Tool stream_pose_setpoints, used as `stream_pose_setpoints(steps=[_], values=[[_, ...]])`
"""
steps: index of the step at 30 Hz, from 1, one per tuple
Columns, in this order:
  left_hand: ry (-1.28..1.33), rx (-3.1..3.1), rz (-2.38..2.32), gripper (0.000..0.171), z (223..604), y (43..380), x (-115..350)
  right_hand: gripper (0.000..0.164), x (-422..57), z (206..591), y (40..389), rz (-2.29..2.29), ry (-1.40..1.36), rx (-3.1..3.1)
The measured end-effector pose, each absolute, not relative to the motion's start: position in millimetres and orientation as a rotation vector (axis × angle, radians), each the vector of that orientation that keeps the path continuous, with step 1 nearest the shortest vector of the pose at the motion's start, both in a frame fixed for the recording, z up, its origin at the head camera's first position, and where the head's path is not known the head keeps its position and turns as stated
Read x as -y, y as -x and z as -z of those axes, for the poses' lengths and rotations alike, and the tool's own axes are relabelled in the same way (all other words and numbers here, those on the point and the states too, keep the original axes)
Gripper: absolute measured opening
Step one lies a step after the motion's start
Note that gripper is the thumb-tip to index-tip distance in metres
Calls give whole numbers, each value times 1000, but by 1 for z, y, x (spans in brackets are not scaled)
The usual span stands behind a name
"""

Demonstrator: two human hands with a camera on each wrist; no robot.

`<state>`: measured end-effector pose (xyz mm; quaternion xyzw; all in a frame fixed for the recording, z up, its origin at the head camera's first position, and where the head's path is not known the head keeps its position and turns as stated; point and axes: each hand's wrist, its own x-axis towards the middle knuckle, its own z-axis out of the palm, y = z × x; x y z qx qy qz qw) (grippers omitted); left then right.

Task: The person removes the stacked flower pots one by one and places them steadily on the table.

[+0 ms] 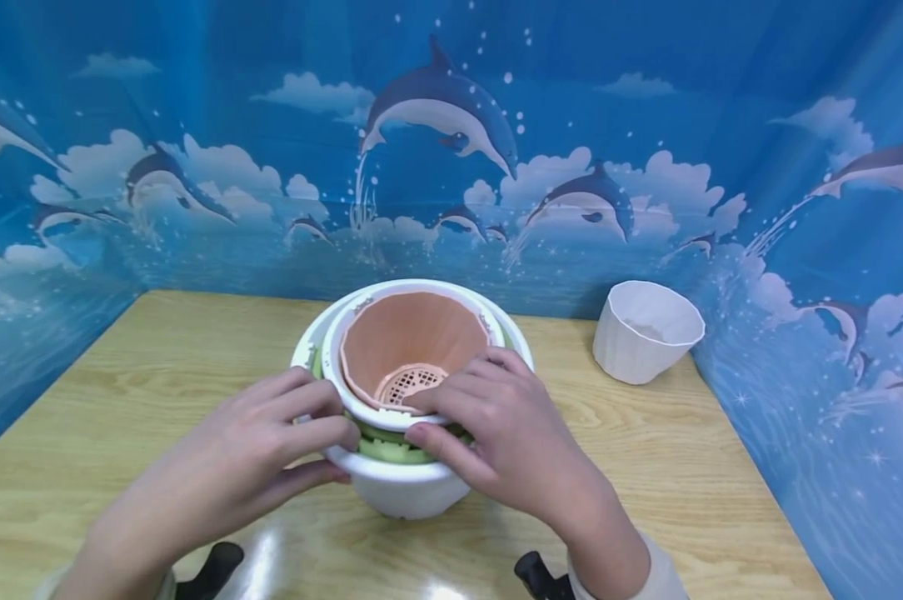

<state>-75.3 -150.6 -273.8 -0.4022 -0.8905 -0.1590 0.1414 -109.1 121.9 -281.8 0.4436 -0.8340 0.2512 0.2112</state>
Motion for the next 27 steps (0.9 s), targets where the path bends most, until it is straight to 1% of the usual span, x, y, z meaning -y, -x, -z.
stream_pose_setpoints(steps=[8, 17, 22, 27], values=[[1151, 2588, 452, 23, 275, 75, 151, 19, -119, 283, 107, -712, -1211, 2309], [1151, 2584, 451, 23, 275, 75, 152, 25, -114, 284, 108, -733, -1199, 2172], [1151, 2590, 443, 23, 274, 75, 151, 24, -111, 283, 109, -790, -1195, 2064], [1151, 2603, 445, 22, 273, 75, 151, 30, -110, 283, 109, -821, -1177, 2004]])
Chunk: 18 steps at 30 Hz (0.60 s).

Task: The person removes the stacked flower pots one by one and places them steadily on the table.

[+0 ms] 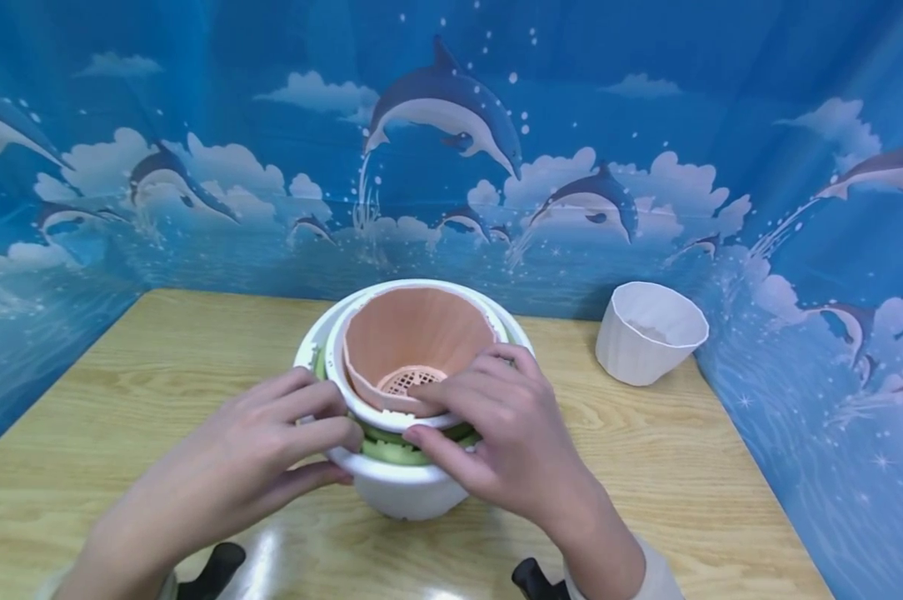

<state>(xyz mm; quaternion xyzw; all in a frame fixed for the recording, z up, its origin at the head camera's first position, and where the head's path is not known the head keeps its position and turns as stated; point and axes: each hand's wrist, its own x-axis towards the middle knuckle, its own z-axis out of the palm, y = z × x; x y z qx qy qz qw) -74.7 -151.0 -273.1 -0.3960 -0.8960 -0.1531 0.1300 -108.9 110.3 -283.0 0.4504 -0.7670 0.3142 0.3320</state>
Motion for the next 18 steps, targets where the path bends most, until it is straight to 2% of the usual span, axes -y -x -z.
stream_pose_setpoints(steps=[7, 18], values=[[1152, 2609, 460, 22, 273, 75, 151, 34, -112, 280, 107, -848, -1159, 1935], [1157, 2605, 498, 23, 274, 75, 152, 22, -113, 274, 103, -810, -1172, 1788]])
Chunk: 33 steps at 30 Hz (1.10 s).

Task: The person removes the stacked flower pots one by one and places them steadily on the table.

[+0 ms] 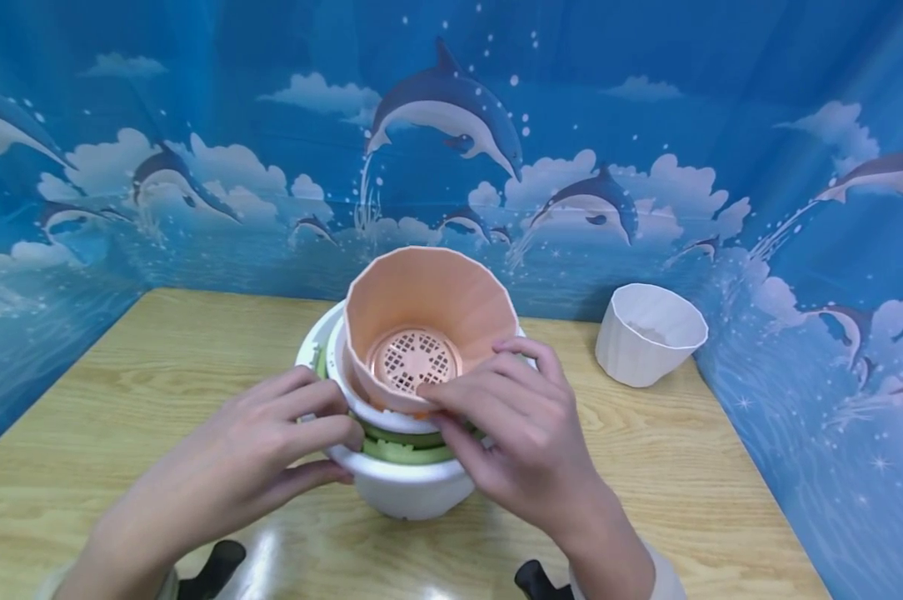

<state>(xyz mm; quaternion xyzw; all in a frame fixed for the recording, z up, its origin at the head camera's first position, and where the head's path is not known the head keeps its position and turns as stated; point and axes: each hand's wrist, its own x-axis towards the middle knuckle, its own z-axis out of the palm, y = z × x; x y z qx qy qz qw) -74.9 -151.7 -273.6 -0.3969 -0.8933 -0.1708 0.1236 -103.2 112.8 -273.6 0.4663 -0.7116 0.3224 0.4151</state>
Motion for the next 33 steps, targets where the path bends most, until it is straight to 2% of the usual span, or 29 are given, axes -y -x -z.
stream_pose_setpoints(steps=[15, 24, 33], values=[[1148, 2614, 505, 22, 275, 74, 153, 26, -112, 274, 109, -809, -1132, 1707], [1149, 2599, 496, 23, 275, 75, 154, 31, -114, 271, 114, -904, -979, 1601], [1168, 2582, 500, 21, 276, 75, 152, 44, -128, 268, 122, -943, -768, 1488]])
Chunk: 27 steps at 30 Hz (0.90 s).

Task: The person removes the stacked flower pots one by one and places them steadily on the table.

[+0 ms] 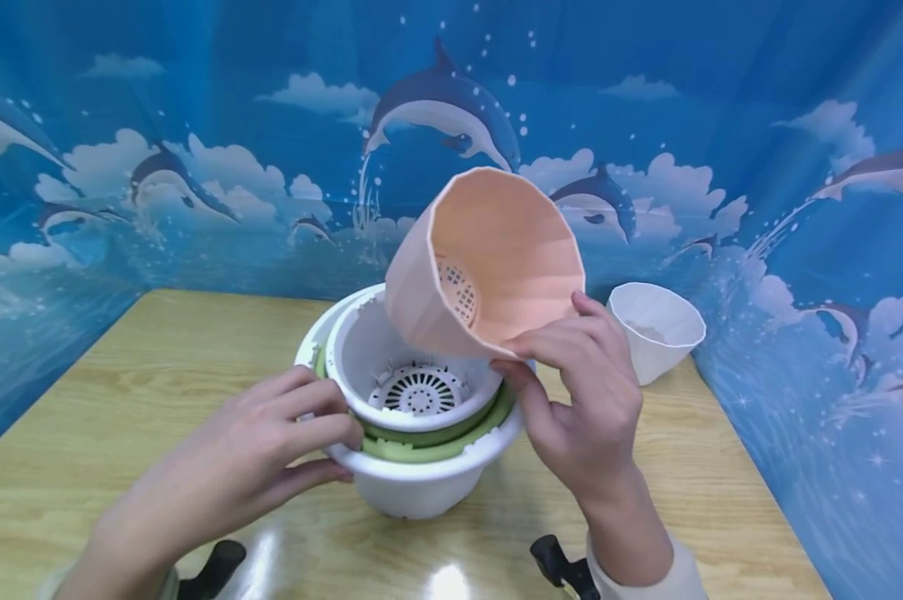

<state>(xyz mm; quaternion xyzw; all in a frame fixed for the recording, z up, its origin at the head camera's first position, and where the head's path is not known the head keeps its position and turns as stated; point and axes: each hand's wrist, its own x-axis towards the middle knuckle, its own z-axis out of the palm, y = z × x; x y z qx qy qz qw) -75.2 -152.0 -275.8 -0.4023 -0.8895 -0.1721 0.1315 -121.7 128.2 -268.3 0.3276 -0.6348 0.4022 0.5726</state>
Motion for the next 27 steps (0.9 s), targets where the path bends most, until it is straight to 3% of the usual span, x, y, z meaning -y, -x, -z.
stream_pose_setpoints(steps=[27], values=[[1124, 2613, 489, 25, 275, 73, 149, 53, -156, 268, 144, -894, -472, 1377]])
